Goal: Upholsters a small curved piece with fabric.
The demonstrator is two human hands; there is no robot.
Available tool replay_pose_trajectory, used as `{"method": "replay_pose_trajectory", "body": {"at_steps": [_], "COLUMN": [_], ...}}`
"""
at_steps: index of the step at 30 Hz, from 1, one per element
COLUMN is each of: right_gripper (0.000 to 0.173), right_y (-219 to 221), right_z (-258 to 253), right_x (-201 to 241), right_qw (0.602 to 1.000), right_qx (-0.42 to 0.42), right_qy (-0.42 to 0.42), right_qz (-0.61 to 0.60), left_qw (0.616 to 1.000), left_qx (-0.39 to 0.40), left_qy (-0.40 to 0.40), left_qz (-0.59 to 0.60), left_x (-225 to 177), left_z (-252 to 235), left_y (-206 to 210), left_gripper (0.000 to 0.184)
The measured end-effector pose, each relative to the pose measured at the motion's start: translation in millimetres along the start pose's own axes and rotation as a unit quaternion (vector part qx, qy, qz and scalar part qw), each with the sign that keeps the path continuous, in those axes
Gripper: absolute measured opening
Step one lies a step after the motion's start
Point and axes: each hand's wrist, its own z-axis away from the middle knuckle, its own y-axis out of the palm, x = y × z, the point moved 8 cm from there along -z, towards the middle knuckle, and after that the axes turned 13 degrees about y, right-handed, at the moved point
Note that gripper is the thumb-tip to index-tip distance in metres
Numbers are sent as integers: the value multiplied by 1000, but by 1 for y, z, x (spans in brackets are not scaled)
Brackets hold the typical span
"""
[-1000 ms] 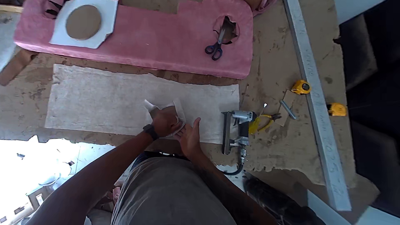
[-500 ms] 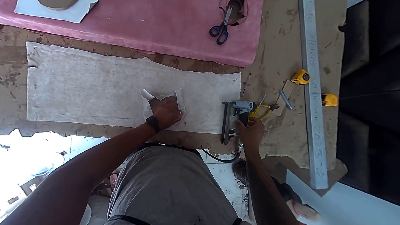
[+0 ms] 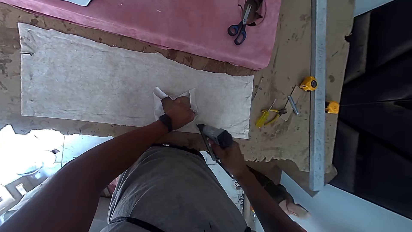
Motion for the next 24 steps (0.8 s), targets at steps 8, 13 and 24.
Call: {"method": "replay_pose_trajectory", "body": {"at_steps": [8,13,24], "right_gripper": [26,27,28], "right_y": [31,37,63], "right_z": [-15,-16,4], "right_x": [19,30,36], "right_qw": [992,988,989], "right_qx": [-17,-20,-18], "right_qy": [24,29,55], "right_qz": [121,153,133], "left_qw": [999,999,999], "left_qx": [27,33,43], "left_qy": [-3,2,-1], "left_qz": [18,16,17], "left_x": [0,1,0], "left_z": [0,-1,-1], "left_y": [-1,-2,-1], "left_gripper": [47,47,45]}}
